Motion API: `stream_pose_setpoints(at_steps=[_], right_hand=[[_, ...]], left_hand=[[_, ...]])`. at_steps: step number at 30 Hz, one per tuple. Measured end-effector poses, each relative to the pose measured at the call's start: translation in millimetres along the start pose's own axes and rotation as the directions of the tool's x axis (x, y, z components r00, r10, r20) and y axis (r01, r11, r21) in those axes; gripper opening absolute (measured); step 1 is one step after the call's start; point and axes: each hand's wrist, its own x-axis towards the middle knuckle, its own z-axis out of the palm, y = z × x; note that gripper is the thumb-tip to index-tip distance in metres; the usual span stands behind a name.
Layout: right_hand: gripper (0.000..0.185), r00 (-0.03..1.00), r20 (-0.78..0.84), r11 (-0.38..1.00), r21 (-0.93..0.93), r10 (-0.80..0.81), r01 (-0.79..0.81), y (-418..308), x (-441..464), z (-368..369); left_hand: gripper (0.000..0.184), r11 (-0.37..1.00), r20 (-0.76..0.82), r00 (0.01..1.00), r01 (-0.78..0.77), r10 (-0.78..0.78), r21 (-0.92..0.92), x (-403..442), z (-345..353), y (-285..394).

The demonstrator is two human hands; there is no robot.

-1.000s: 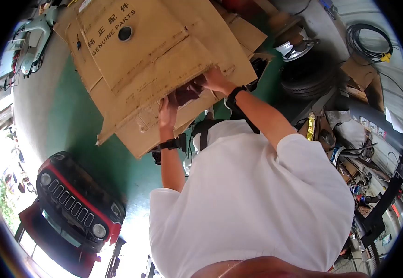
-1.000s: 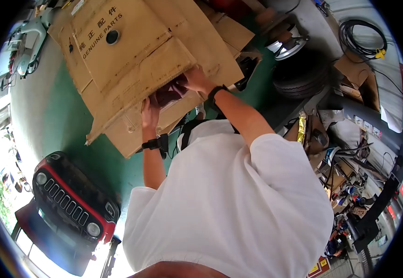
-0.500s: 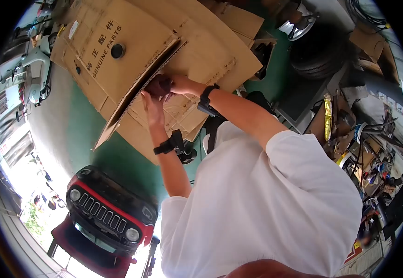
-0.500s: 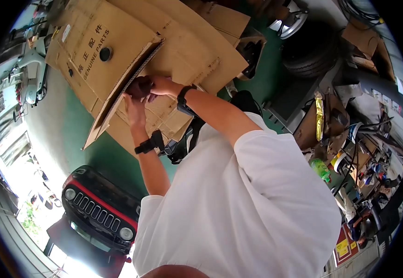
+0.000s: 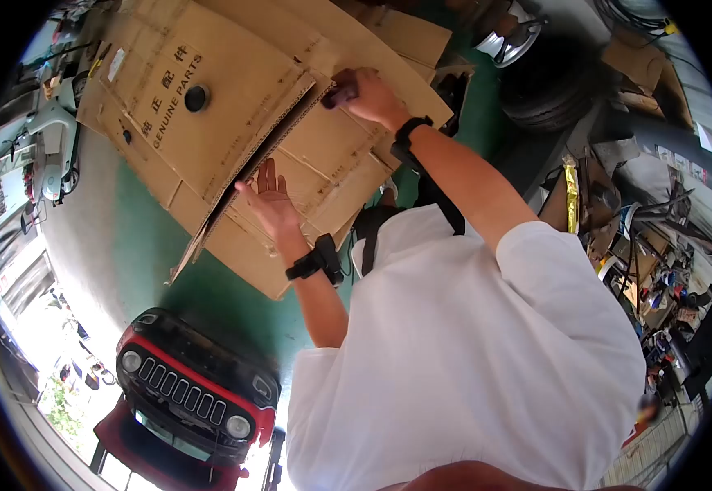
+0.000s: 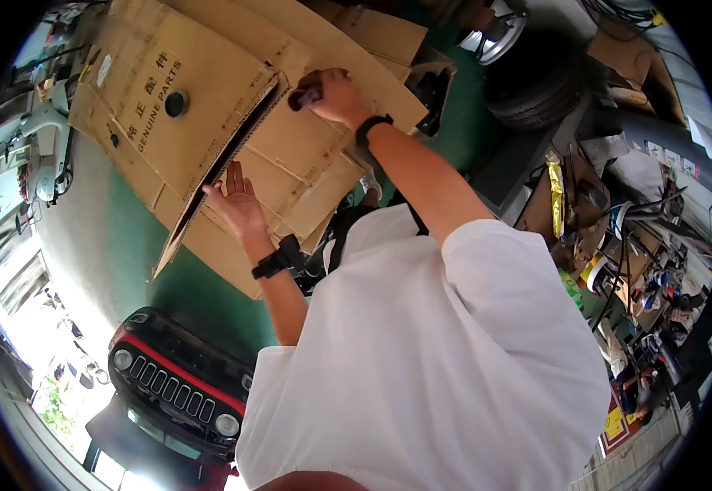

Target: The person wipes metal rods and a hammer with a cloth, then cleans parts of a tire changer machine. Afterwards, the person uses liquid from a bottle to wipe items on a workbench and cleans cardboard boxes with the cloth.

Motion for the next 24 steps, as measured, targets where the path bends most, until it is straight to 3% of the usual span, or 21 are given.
stream_pose_setpoints(at_steps=[2, 3, 5, 7, 8, 9, 10, 11, 13, 14, 16, 20, 21, 23, 24], right_hand=[[0.060, 0.999, 0.048, 1.000, -0.010, -0.025, 0.025, -10, -14, 27], [0.063, 0.996, 0.069, 0.996, -0.057, -0.060, 0.064, -25, -24, 42], [0.067, 0.991, 0.103, 0.992, -0.084, -0.087, 0.096, -51, -52, 73], [0.065, 0.957, 0.249, 0.984, -0.055, -0.149, 0.168, -70, -70, 96], [0.065, 0.958, 0.246, 0.986, -0.045, -0.144, 0.160, -76, -80, 102], [0.063, 0.909, 0.358, 0.961, -0.091, -0.213, 0.261, -81, -91, 105], [0.061, 0.842, 0.467, 0.922, -0.127, -0.269, 0.365, -83, -98, 105], [0.061, 0.844, 0.468, 0.926, -0.125, -0.261, 0.356, -80, -100, 103], [0.058, 0.760, 0.547, 0.802, -0.243, -0.351, 0.545, -63, -101, 95], [0.055, 0.774, 0.428, 0.782, -0.210, -0.467, 0.587, -36, -97, 107], [0.050, 0.769, 0.357, 0.758, -0.207, -0.530, 0.618, -8, -81, 83], [0.054, 0.944, 0.205, 0.915, -0.262, -0.258, 0.307, 27, -68, 18], [0.054, 0.945, 0.202, 0.914, -0.266, -0.259, 0.307, 40, -62, 19], [0.049, 0.990, -0.097, 0.969, -0.234, -0.099, 0.074, 66, -53, 32], [0.049, 0.990, -0.101, 0.970, -0.233, -0.096, 0.070, 62, -54, 35]], left_hand=[[0.059, 0.912, 0.017, 1.000, -0.018, 0.013, 0.410, -10, 4, 9], [0.059, 0.905, 0.014, 1.000, -0.011, 0.006, 0.425, -12, 6, 15], [0.062, 0.715, -0.009, 1.000, 0.023, -0.023, 0.699, -14, 3, 28], [0.065, 0.672, -0.024, 0.998, 0.053, -0.053, 0.739, -8, -1, 31], [0.069, 0.632, -0.043, 0.995, 0.092, -0.092, 0.770, -6, -4, 32], [0.069, 0.621, -0.043, 0.994, 0.094, -0.096, 0.778, -5, -5, 35], [0.073, 0.640, 0.010, 0.979, 0.126, -0.205, 0.758, -3, -5, 38], [0.077, 0.656, 0.065, 0.948, 0.165, -0.311, 0.737, -2, -7, 40], [0.079, 0.720, 0.085, 0.925, 0.227, -0.370, 0.656, 5, -10, 41], [0.081, 0.776, 0.119, 0.902, 0.282, -0.415, 0.565, 8, -11, 41], [0.081, 0.792, 0.140, 0.895, 0.290, -0.423, 0.537, 10, -7, 43], [0.086, 0.814, 0.169, 0.879, 0.318, -0.445, 0.486, 16, -12, 42], [0.086, 0.816, 0.174, 0.879, 0.317, -0.445, 0.484, 16, -12, 42], [0.089, 0.844, 0.225, 0.886, 0.267, -0.405, 0.466, 13, -10, 40], [0.089, 0.842, 0.228, 0.884, 0.267, -0.407, 0.469, 10, -8, 41]])
